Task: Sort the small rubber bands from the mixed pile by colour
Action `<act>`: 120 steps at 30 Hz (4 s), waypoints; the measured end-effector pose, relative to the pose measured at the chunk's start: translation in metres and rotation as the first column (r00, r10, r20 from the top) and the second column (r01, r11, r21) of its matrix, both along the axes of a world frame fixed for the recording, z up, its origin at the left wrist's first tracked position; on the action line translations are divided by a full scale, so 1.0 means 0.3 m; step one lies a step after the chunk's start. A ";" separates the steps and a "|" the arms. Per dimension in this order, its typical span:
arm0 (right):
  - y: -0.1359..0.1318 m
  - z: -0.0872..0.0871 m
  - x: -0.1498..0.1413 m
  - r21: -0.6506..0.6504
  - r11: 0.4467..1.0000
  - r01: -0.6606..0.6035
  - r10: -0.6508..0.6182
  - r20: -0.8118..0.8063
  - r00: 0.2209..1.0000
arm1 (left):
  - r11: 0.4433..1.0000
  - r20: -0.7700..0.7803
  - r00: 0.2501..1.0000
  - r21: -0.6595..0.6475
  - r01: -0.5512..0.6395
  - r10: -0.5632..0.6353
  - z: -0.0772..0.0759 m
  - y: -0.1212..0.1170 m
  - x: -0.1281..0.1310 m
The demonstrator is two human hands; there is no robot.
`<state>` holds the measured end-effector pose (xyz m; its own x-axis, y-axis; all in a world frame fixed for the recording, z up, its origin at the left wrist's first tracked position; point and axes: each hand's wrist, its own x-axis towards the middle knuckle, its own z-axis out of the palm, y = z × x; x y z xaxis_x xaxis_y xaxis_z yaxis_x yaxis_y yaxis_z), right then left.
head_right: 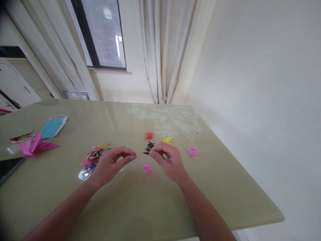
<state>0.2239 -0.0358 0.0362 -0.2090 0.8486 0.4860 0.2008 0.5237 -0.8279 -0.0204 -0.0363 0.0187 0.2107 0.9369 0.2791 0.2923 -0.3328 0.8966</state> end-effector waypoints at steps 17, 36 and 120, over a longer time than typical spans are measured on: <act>0.002 -0.015 0.003 0.053 0.999 -0.013 0.018 -0.094 0.995 | 0.959 -0.800 0.558 0.074 -0.273 0.220 0.000 0.076 -0.191; 0.012 -0.023 0.010 0.034 0.999 0.032 -0.027 -0.149 0.988 | 0.971 -0.871 0.448 0.112 -0.213 0.199 -0.034 0.097 -0.157; 0.151 -0.159 -0.069 0.036 0.943 0.331 -0.286 0.597 0.750 | 0.995 0.468 0.883 -0.077 0.064 -0.021 0.023 -0.024 0.007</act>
<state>0.2033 0.0095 -0.0114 -0.1542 0.9427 0.2958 0.7982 0.2953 -0.5250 -0.0184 -0.0434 0.0257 0.1166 0.9551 0.2723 -0.1796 -0.2493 0.9516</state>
